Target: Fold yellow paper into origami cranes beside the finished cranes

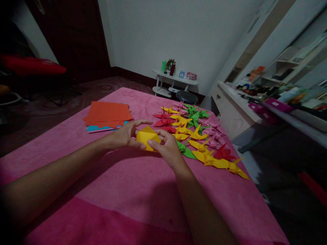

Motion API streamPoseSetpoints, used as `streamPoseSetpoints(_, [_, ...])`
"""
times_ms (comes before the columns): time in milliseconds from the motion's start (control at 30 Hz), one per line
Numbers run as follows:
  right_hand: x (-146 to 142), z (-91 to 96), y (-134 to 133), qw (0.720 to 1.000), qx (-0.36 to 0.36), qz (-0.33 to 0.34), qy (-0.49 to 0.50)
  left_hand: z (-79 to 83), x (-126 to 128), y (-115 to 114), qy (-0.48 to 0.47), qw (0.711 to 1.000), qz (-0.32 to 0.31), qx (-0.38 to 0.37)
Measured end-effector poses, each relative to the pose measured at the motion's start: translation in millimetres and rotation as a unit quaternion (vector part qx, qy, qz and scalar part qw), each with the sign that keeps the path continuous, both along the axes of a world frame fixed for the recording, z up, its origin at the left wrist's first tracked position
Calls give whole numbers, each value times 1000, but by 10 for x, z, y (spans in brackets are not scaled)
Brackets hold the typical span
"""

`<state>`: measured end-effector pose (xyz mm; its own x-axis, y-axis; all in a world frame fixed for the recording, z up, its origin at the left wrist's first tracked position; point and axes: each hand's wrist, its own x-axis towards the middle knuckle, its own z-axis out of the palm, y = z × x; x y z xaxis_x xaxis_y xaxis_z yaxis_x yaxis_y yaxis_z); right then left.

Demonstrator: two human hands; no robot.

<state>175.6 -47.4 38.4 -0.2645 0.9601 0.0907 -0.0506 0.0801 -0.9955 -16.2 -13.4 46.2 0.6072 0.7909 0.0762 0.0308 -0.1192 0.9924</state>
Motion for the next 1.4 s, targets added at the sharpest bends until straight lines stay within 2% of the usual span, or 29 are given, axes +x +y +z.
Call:
streamPoseSetpoints(167, [-69, -40, -34, 997, -40, -56, 29, 2, 18, -23, -13, 1000, -13, -19])
streamPoseSetpoints(300, [-58, -31, -39, 997, -39, -58, 41, -7, 27, -16, -29, 999, -4, -16])
streamPoseSetpoints(400, [-30, -5, -31, 994, 57, -98, 0, -28, 25, 3, -41, 999, 21, -18])
streamPoseSetpoints(500, [-24, 24, -38, 966, 189, -145, -101, -54, 21, 28, -80, 995, 62, -22])
streamPoseSetpoints(567, [-35, 35, -51, 949, 229, -145, -161, -68, 21, 43, -98, 991, 85, -23])
streamPoseSetpoints(700, [-62, 14, -57, 941, 238, -132, -202, -77, 22, 54, -89, 992, 93, -7])
streamPoseSetpoints(1133, [-56, -10, -35, 932, 270, -124, -209, -61, 23, 11, -45, 997, 47, 43])
streamPoseSetpoints(1400, [-63, -5, -57, 918, 276, -113, -260, 0, 14, -25, 50, 984, 68, 158])
